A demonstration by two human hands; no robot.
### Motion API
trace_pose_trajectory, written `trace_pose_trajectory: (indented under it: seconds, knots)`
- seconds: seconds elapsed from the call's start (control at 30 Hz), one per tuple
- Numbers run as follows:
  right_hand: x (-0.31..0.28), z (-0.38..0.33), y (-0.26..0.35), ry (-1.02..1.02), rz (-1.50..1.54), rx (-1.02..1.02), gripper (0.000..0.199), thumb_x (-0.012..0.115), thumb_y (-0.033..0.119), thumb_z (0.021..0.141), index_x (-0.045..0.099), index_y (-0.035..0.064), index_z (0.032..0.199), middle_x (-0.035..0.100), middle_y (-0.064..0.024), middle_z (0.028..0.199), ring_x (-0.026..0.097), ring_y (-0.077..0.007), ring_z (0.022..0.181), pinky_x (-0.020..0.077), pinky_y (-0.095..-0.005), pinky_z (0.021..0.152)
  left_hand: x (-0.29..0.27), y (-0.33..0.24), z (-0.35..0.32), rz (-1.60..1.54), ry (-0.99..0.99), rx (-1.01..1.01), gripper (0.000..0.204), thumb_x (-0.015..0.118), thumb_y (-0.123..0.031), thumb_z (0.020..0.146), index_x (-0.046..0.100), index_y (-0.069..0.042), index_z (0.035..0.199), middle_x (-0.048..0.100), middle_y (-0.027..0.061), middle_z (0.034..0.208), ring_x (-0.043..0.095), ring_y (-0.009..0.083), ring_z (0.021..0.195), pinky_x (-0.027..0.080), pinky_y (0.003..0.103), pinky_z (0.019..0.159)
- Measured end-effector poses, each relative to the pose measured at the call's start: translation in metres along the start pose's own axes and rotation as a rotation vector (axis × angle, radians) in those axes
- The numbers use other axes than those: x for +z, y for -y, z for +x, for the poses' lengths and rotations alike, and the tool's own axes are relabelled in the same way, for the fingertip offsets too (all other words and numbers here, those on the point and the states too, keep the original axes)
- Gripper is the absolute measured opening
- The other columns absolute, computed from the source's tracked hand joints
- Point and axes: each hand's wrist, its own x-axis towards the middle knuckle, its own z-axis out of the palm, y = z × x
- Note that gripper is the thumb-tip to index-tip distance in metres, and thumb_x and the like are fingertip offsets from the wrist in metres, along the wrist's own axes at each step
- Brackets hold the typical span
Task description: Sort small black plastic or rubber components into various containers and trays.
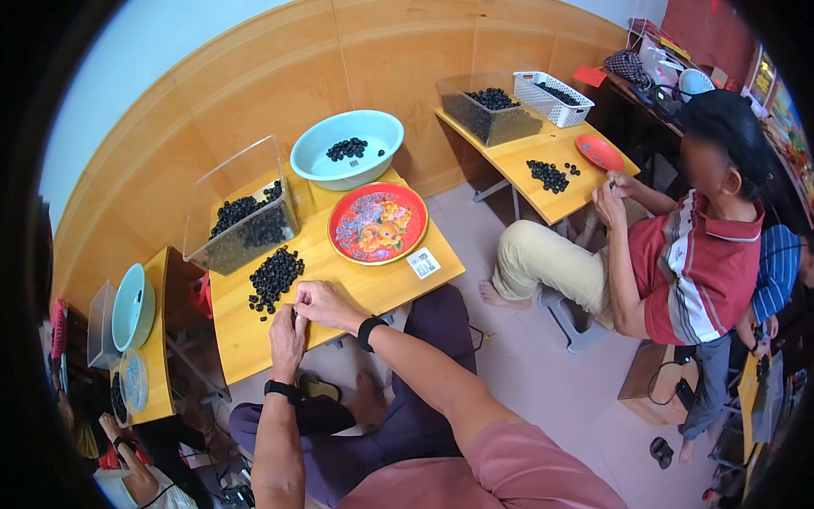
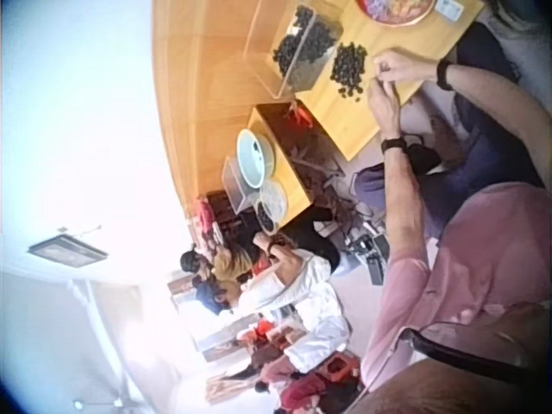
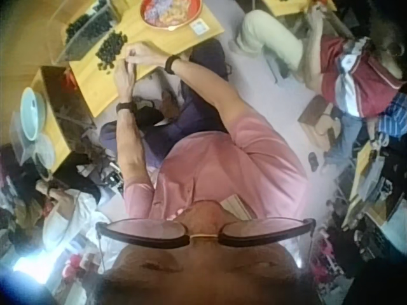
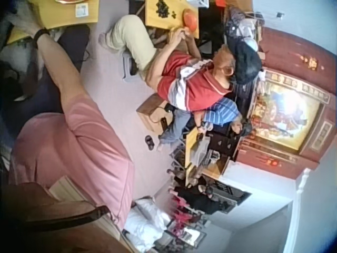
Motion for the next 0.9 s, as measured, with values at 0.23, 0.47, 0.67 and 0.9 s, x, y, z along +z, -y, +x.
trace_pose_trajectory:
  seconds: [0.23,0.47,0.67,0.9]
  knots:
    - [0.006,0.000,-0.023,0.058,0.246,-0.014,0.010,0.070,0.008,0.094,0.068,-0.0011,0.092,0.071,-0.0061,0.084,0.065,-0.0099,0.074,0.0529,-0.0269,0.067,-0.002,0.002,-0.004,-0.092,-0.057,0.004,0.029,0.072,-0.025,0.095,0.062,0.001,0.105,0.065,0.0239,0.092,0.064,0.0424,0.088,0.050,0.051,0.078]
    - [-0.003,-0.005,-0.003,0.096,0.329,0.085,0.003,0.067,0.001,0.097,0.065,-0.0021,0.098,0.071,-0.0057,0.093,0.068,-0.0085,0.085,0.0543,-0.0245,0.075,-0.013,-0.012,-0.005,-0.229,-0.094,-0.147,0.030,0.079,-0.019,0.090,0.068,-0.001,0.111,0.066,0.0176,0.082,0.065,0.0330,0.072,0.053,0.042,0.067]
    - [-0.004,-0.005,-0.011,0.111,0.305,0.057,0.007,0.067,-0.003,0.094,0.063,-0.0021,0.099,0.071,-0.0042,0.091,0.066,-0.0066,0.083,0.0533,-0.0233,0.074,-0.012,-0.009,-0.006,-0.303,-0.112,-0.141,0.032,0.078,-0.018,0.090,0.070,-0.002,0.117,0.068,0.0165,0.085,0.066,0.0305,0.075,0.055,0.040,0.070]
    - [-0.006,-0.004,-0.013,0.083,0.203,0.042,0.008,0.068,-0.003,0.092,0.063,-0.0018,0.099,0.071,-0.0044,0.089,0.066,-0.0062,0.082,0.0526,-0.0226,0.073,-0.015,-0.010,-0.005,-0.302,-0.121,-0.133,0.033,0.079,-0.018,0.090,0.070,-0.002,0.116,0.068,0.0162,0.085,0.066,0.0310,0.075,0.055,0.041,0.072]
